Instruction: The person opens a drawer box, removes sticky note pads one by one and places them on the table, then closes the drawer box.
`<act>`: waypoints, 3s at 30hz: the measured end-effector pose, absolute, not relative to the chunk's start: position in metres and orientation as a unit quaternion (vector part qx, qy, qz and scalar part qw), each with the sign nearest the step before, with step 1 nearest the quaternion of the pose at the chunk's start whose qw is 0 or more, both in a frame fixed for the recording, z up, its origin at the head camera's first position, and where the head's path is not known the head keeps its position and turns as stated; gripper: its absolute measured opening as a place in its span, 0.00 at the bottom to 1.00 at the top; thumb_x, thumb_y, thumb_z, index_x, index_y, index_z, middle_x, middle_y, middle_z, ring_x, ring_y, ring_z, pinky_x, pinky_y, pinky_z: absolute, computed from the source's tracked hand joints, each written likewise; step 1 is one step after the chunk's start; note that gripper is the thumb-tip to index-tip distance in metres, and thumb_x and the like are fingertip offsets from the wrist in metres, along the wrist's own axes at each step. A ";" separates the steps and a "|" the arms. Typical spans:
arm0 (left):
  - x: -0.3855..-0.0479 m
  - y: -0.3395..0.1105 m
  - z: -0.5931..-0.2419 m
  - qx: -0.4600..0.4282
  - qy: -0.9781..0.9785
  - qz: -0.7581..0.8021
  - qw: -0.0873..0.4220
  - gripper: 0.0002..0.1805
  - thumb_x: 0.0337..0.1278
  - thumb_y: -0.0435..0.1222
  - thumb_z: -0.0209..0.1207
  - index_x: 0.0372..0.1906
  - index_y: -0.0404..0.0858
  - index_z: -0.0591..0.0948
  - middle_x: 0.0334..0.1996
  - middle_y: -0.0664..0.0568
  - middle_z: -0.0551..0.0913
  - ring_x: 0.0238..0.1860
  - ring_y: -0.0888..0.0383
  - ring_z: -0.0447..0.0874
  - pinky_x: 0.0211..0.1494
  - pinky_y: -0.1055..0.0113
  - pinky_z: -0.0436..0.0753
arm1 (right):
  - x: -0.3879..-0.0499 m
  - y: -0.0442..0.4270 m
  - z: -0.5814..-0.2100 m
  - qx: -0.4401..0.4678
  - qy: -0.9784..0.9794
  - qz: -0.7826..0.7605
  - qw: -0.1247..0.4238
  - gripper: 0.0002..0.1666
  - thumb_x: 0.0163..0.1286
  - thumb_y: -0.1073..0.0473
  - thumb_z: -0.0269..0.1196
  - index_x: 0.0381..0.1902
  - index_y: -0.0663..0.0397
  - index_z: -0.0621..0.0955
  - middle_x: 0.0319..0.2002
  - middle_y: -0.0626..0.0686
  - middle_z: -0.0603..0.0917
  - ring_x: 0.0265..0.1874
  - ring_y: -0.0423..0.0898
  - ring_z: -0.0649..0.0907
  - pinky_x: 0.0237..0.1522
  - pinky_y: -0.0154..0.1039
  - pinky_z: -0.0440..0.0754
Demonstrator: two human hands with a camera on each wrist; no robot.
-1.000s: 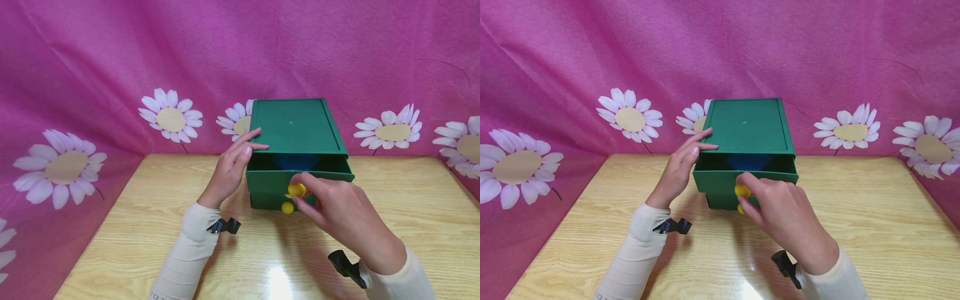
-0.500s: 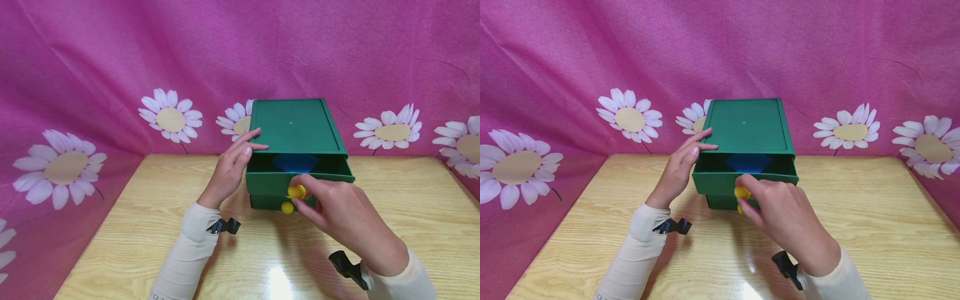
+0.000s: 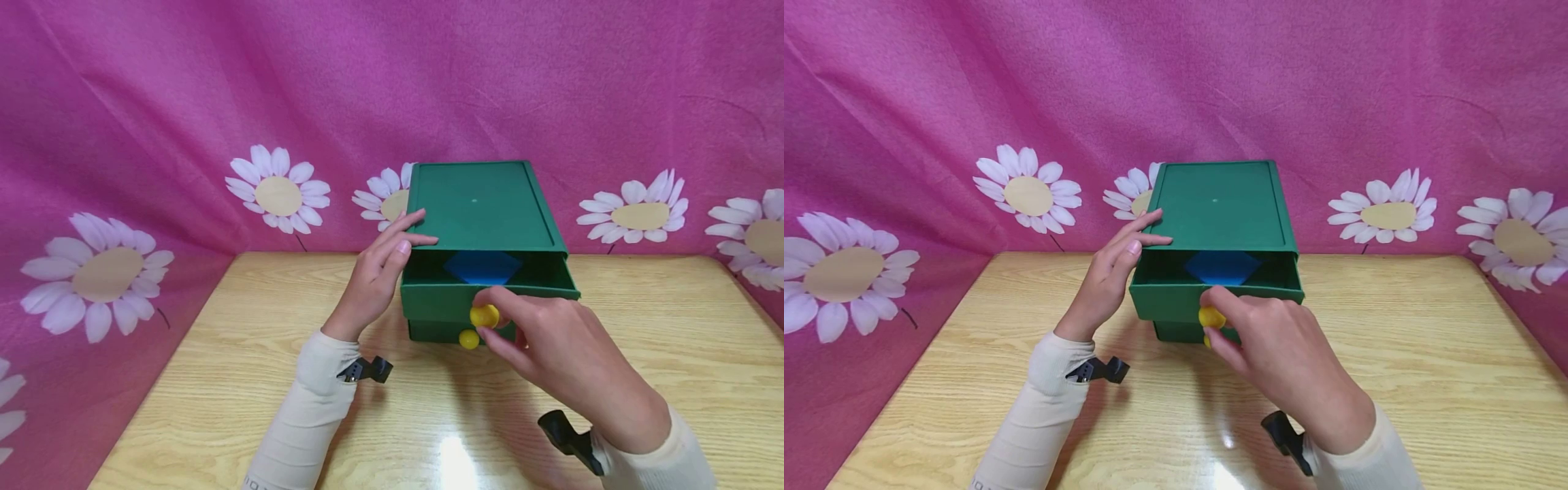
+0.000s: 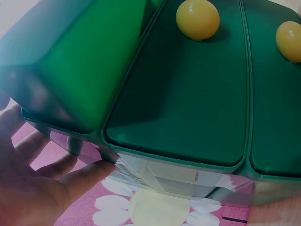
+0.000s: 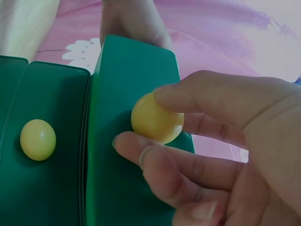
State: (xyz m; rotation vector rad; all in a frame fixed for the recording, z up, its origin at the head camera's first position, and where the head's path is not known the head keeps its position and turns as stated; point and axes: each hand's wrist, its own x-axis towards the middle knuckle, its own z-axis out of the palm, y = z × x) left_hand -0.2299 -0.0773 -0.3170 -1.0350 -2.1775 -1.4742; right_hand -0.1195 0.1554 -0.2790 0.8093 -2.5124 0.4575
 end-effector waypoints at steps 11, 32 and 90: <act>-0.230 -0.077 -0.317 -0.361 -0.761 -0.516 0.157 0.22 0.76 0.43 0.38 0.54 0.43 0.82 0.71 0.59 0.64 0.75 0.55 0.49 0.73 0.56 0.56 | -0.118 0.156 -0.279 0.303 -0.909 0.169 0.231 0.17 0.55 0.54 0.72 0.40 0.40 0.78 0.22 0.34 0.78 0.16 0.28 0.71 0.17 0.29 0.68; -0.230 -0.077 -0.317 -0.364 -0.761 -0.512 0.159 0.22 0.76 0.43 0.37 0.54 0.43 0.82 0.71 0.60 0.64 0.75 0.56 0.49 0.73 0.55 0.56 | -0.116 0.155 -0.278 0.302 -0.909 0.168 0.231 0.17 0.54 0.53 0.73 0.40 0.40 0.78 0.22 0.35 0.80 0.18 0.30 0.75 0.18 0.30 0.71; -0.232 -0.075 -0.319 -0.371 -0.756 -0.514 0.162 0.22 0.76 0.41 0.36 0.56 0.42 0.80 0.70 0.57 0.64 0.75 0.54 0.48 0.74 0.55 0.54 | -0.103 0.156 -0.273 0.322 -0.903 0.154 0.239 0.19 0.50 0.56 0.74 0.37 0.36 0.77 0.19 0.31 0.74 0.15 0.25 0.66 0.16 0.27 0.65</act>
